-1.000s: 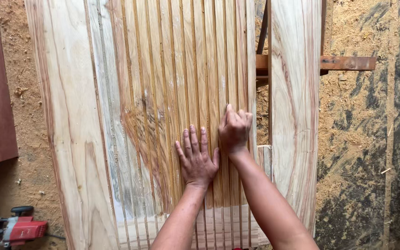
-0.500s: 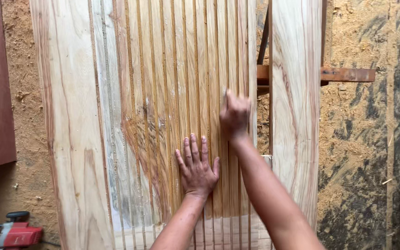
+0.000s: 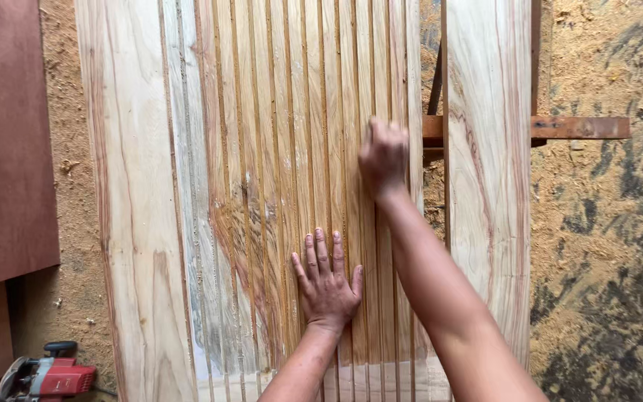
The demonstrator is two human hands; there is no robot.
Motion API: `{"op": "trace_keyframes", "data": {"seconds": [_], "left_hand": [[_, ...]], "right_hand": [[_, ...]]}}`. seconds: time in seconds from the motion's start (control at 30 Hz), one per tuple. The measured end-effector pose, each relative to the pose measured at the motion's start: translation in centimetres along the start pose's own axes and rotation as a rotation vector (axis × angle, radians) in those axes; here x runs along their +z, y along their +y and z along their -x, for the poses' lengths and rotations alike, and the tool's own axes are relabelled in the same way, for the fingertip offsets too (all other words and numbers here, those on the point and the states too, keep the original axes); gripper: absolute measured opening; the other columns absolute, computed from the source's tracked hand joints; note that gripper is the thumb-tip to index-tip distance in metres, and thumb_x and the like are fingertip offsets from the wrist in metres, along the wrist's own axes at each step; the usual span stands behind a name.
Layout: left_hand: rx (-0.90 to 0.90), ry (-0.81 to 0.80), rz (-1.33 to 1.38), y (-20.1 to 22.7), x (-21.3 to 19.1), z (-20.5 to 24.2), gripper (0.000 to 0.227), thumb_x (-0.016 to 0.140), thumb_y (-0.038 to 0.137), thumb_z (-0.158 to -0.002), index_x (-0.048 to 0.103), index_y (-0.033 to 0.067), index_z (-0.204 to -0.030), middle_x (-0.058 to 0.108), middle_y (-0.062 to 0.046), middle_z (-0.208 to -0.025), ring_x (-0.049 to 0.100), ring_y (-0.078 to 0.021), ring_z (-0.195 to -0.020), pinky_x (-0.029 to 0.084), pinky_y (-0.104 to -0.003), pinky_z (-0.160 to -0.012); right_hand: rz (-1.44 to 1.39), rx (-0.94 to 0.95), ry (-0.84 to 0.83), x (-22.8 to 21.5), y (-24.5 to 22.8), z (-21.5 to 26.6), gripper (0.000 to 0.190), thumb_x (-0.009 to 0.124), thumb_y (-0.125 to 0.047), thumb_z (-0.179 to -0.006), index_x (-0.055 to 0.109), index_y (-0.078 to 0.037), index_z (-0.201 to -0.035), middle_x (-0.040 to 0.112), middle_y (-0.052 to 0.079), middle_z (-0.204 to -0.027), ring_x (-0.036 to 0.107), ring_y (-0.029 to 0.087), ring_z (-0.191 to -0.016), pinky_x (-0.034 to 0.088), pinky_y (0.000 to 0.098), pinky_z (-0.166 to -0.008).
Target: The person scrapes a large wooden board with a chisel, repeatedly removing material from the surface. The person holds the board with one hand and uses the chisel with the other to scrape along the grain.
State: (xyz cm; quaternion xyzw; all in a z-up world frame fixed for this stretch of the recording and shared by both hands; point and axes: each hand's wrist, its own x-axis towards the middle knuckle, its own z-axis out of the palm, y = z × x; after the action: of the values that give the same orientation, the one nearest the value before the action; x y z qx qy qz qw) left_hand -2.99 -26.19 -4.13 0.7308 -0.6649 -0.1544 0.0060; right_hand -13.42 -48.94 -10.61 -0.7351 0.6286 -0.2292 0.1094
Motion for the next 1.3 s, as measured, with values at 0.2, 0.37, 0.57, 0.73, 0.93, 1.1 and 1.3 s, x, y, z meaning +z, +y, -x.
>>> {"op": "trace_keyframes", "data": {"seconds": [0.2, 0.37, 0.57, 0.73, 0.93, 1.1, 1.3], "left_hand": [[-0.004, 0.004, -0.006, 0.1, -0.5, 0.3, 0.080, 0.037, 0.057, -0.097, 0.017, 0.0146, -0.162, 0.014, -0.019, -0.168, 0.012, -0.0359, -0.155, 0.005, -0.063, -0.123], [-0.002, 0.001, -0.032, 0.2, -0.3, 0.3, 0.079, 0.037, 0.058, -0.099, 0.017, 0.0143, -0.162, 0.013, -0.018, -0.168, 0.012, -0.0347, -0.156, 0.005, -0.062, -0.124], [-0.006, -0.022, -0.033, 0.2, -0.2, 1.2, 0.080, 0.038, 0.057, -0.098, 0.018, 0.0138, -0.162, 0.014, -0.018, -0.168, 0.013, -0.0351, -0.155, 0.005, -0.062, -0.124], [-0.013, -0.011, -0.019, 0.2, -0.3, 0.6, 0.081, 0.038, 0.057, -0.098, 0.015, 0.0144, -0.162, 0.013, -0.018, -0.168, 0.013, -0.0355, -0.155, 0.005, -0.062, -0.123], [-0.005, -0.008, -0.021, 0.1, 0.5, 1.1, 0.080, 0.037, 0.057, -0.099, 0.012, 0.0154, -0.162, 0.010, -0.017, -0.169, 0.012, -0.0350, -0.156, 0.003, -0.062, -0.124], [0.001, 0.004, -0.031, -0.1, -0.1, 0.5, 0.079, 0.034, 0.058, -0.100, 0.011, 0.0153, -0.162, 0.009, -0.017, -0.169, 0.011, -0.0343, -0.156, 0.003, -0.062, -0.124], [-0.012, -0.015, -0.035, 0.0, 0.5, 0.0, 0.079, 0.035, 0.058, -0.098, 0.014, 0.0157, -0.162, 0.011, -0.017, -0.169, 0.011, -0.0338, -0.155, 0.003, -0.061, -0.124]], "right_hand": [[-0.036, -0.090, 0.016, -1.4, -0.2, 0.8, 0.022, 0.050, 0.000, -0.102, 0.064, -0.006, -0.086, 0.054, 0.011, -0.062, 0.047, 0.020, -0.059, 0.040, 0.0379, -0.068], [0.125, -0.052, -0.004, -1.0, -0.7, 1.6, 0.015, 0.054, 0.000, -0.099, 0.066, -0.001, -0.089, 0.058, 0.011, -0.064, 0.052, 0.022, -0.061, 0.043, 0.0374, -0.066], [0.111, -0.062, 0.025, -0.9, -0.2, 3.0, 0.014, 0.056, 0.002, -0.098, 0.070, 0.002, -0.095, 0.057, 0.013, -0.060, 0.051, 0.023, -0.058, 0.041, 0.0395, -0.062], [0.083, -0.055, -0.016, -1.0, -0.1, 2.1, 0.015, 0.053, 0.001, -0.100, 0.065, 0.000, -0.092, 0.062, 0.014, -0.065, 0.055, 0.025, -0.065, 0.045, 0.0391, -0.070], [0.097, -0.076, 0.065, -0.1, 0.1, -0.3, 0.015, 0.053, -0.001, -0.097, 0.063, -0.006, -0.088, 0.064, 0.012, -0.068, 0.055, 0.024, -0.067, 0.044, 0.0402, -0.070], [-0.048, 0.048, -0.037, -3.5, -0.8, 7.4, 0.015, 0.057, -0.006, -0.104, 0.070, 0.000, -0.100, 0.064, 0.012, -0.065, 0.052, 0.021, -0.058, 0.042, 0.0361, -0.064], [0.056, 0.103, 0.092, 0.2, 0.8, 0.9, 0.014, 0.060, -0.006, -0.099, 0.073, -0.002, -0.101, 0.069, 0.016, -0.076, 0.060, 0.023, -0.066, 0.049, 0.0376, -0.058]]}}
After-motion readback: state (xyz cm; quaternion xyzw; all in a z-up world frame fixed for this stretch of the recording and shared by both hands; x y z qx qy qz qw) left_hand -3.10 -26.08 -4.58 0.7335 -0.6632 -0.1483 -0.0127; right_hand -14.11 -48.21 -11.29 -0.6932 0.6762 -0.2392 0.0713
